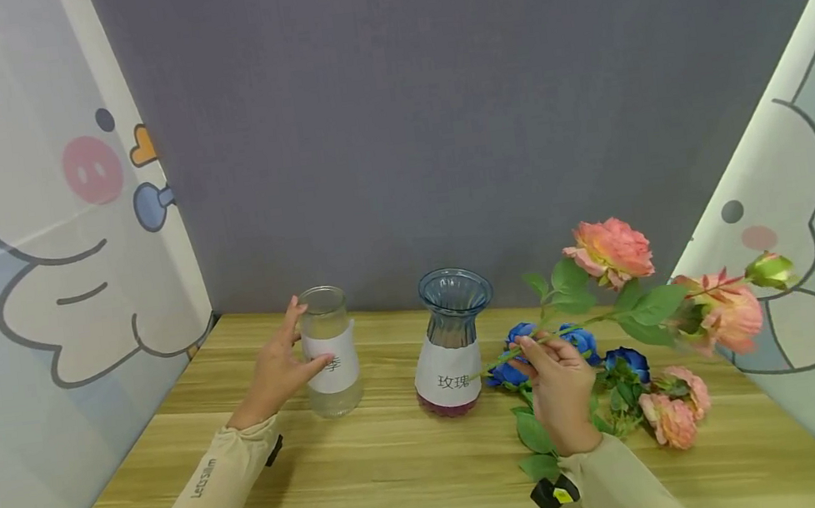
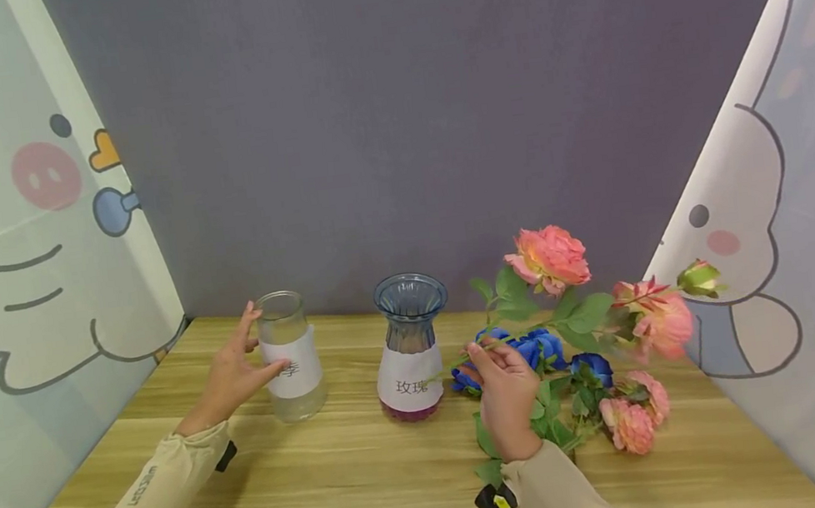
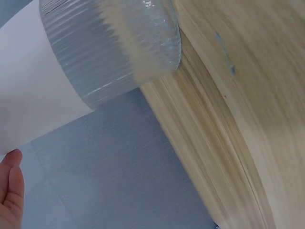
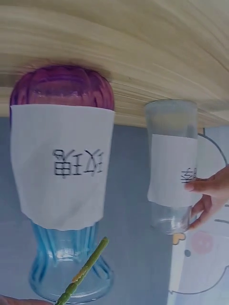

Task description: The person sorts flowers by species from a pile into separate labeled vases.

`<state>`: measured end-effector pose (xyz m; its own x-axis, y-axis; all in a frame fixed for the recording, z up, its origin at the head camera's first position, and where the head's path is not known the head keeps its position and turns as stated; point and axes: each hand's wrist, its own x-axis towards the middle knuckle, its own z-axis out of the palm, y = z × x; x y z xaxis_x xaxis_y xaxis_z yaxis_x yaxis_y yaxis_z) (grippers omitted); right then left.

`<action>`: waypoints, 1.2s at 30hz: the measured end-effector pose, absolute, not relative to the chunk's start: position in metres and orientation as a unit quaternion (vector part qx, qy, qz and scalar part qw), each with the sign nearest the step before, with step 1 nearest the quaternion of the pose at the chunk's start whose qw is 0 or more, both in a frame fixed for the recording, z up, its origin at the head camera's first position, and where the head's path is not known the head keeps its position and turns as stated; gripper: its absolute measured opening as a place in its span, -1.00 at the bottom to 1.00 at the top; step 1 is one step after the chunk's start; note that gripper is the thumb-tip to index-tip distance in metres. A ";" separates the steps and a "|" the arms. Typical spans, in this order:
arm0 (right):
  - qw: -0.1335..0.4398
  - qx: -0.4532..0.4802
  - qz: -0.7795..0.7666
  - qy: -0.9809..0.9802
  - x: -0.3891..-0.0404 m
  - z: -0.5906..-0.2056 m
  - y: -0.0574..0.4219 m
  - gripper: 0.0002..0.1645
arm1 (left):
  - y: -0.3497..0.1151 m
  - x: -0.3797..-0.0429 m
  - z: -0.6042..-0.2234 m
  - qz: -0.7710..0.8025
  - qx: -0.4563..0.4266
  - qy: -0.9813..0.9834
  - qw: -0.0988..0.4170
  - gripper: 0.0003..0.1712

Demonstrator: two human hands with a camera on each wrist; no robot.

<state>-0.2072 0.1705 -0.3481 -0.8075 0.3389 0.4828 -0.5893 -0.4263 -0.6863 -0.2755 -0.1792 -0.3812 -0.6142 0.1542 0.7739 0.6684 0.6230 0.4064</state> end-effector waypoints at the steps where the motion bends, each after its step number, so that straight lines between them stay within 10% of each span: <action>1: 0.278 0.146 0.832 -0.457 -0.207 -0.347 0.169 -0.91 | -0.179 -0.275 -0.381 -0.356 -0.245 -0.826 0.361 0.06; 36: 0.277 0.189 0.825 -0.455 -0.226 -0.310 0.088 -0.81 | -0.177 -0.272 -0.384 -0.284 -0.260 -0.831 0.400 0.00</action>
